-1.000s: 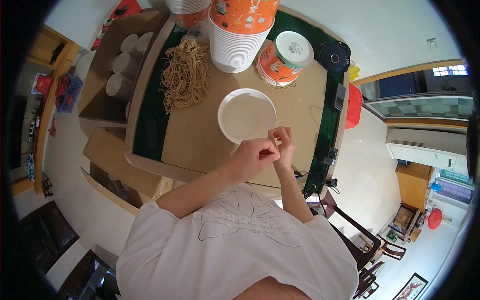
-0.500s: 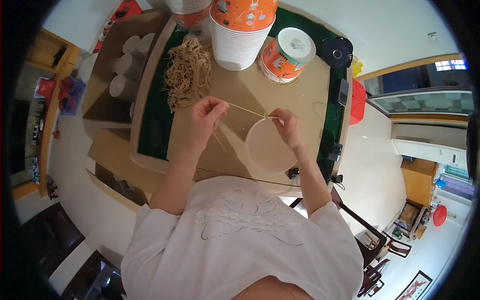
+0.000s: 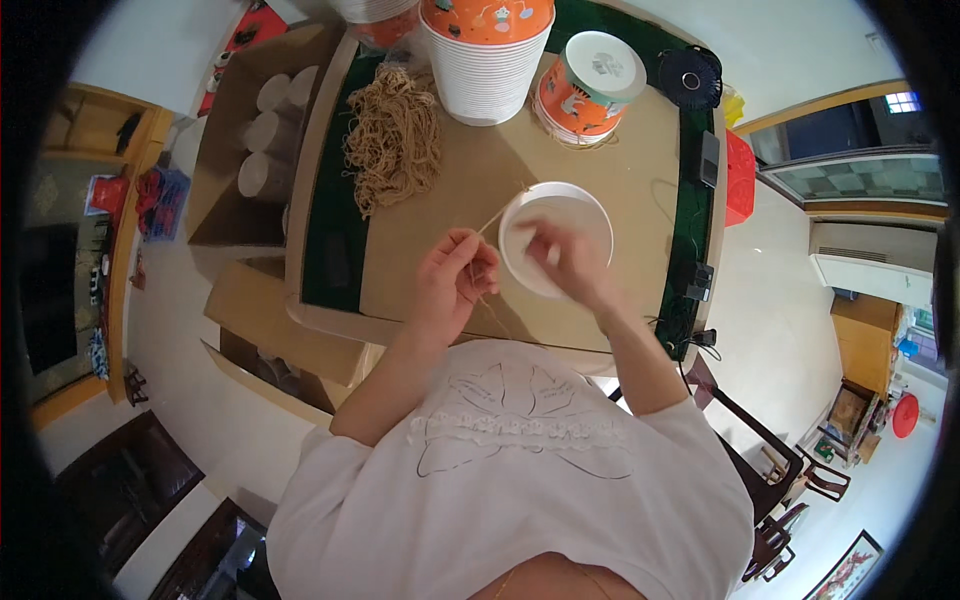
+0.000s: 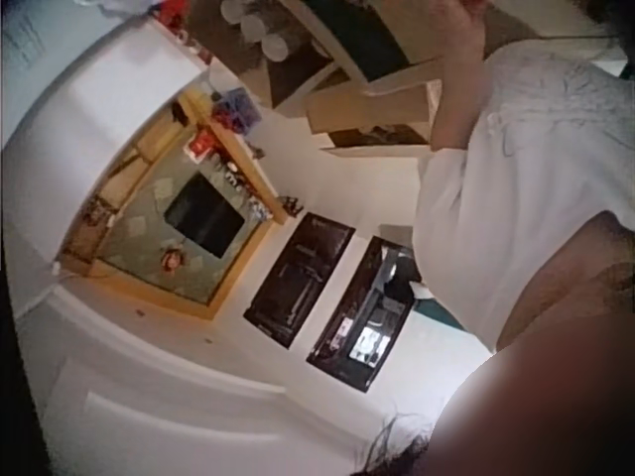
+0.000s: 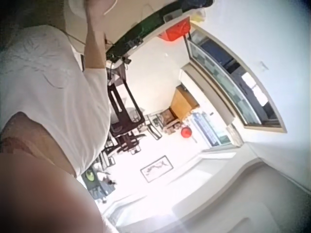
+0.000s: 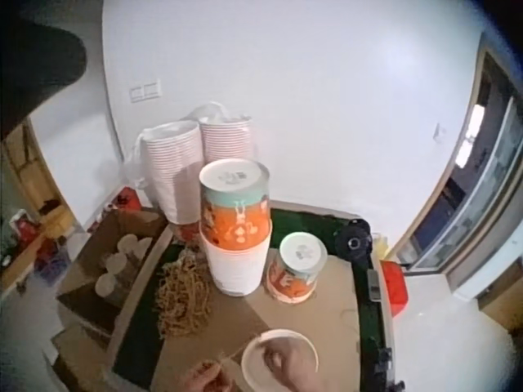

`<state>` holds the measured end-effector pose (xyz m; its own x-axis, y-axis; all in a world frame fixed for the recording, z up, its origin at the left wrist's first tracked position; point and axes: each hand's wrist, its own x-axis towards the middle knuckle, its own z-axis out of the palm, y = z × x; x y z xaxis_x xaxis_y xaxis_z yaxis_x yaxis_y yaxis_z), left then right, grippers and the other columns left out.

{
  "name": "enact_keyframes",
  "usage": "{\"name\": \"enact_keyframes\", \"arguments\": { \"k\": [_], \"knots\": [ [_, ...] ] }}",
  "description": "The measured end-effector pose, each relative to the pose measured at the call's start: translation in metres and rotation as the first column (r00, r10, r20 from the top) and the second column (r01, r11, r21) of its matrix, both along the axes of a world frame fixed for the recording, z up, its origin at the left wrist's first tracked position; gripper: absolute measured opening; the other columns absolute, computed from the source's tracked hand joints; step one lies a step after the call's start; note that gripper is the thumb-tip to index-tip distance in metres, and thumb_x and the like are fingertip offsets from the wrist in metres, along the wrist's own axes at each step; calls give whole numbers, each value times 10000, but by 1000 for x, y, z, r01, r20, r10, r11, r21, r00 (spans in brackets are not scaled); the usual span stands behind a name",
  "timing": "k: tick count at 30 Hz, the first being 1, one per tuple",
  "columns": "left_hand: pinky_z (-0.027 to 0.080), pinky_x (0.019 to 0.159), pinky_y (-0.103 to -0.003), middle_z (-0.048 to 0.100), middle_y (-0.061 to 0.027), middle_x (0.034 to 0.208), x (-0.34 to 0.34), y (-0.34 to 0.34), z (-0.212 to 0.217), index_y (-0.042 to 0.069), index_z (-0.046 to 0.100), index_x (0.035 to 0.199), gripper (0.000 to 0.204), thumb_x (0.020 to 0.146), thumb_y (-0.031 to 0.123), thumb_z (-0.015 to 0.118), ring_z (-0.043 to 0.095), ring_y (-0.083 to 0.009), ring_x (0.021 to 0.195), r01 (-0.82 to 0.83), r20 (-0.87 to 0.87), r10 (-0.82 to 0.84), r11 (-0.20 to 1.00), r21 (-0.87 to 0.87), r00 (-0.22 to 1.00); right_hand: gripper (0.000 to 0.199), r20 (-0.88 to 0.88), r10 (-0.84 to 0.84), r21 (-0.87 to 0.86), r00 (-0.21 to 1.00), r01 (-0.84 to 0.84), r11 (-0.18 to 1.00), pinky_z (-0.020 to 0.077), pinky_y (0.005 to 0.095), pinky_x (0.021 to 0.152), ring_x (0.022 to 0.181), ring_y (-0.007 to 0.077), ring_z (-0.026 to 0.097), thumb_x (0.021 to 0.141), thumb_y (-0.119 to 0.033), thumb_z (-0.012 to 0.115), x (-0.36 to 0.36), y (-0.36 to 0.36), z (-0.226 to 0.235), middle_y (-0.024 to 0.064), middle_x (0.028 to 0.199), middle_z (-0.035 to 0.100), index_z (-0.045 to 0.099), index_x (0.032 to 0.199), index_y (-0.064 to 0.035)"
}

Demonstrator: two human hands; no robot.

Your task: Tie strings around the rim of paper buckets for packaging.

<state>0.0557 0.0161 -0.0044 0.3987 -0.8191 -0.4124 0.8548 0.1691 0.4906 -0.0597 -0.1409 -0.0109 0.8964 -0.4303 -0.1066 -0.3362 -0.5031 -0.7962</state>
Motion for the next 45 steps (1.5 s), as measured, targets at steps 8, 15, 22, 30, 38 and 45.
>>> {"name": "enact_keyframes", "arguments": {
  "k": [8,15,22,30,38,45],
  "knots": [
    [513,705,-325,613,-88,837,-18,2,-12,72,542,945,92,917,150,502,594,-165,726,16,122,-31,992,126,992,138,-138,159,788,977,11,616,479,234,598,624,93,584,915,-93,492,-70,59,-6,46,652,601,593,931,-1],
    [502,726,-289,612,-91,868,-42,4,-19,47,517,938,102,909,145,522,601,-155,780,162,-44,-158,979,125,987,201,-104,113,889,988,42,455,491,242,650,723,115,605,916,-105,499,-83,76,-16,64,767,626,531,1098,-25],
    [497,724,-262,602,-84,871,-51,10,-21,39,518,922,92,904,129,526,590,-147,779,174,-46,-171,980,95,984,226,-233,-100,964,967,243,107,503,279,785,882,167,615,920,-148,499,-84,76,-31,110,974,622,506,1097,-7],
    [476,705,-229,597,-48,801,-54,22,-41,28,538,869,93,896,117,539,565,-102,724,285,189,-344,916,282,920,136,-377,-596,923,709,342,-177,481,309,866,946,171,590,922,-126,487,-102,76,-64,72,996,613,560,988,-32],
    [441,646,-217,577,-27,754,-56,29,-45,31,521,835,63,881,71,536,520,-83,672,329,324,-464,859,392,824,44,-319,-828,948,462,144,-285,494,300,845,813,147,590,905,-105,528,-107,46,-89,35,867,597,554,906,-69],
    [457,690,-229,575,-20,783,-48,39,-59,34,548,873,56,875,87,563,545,-100,755,328,302,-461,856,399,834,113,-207,-862,978,462,74,-195,505,214,730,800,119,580,876,-79,570,-114,21,-96,62,891,608,542,981,-50]
  ]
}}
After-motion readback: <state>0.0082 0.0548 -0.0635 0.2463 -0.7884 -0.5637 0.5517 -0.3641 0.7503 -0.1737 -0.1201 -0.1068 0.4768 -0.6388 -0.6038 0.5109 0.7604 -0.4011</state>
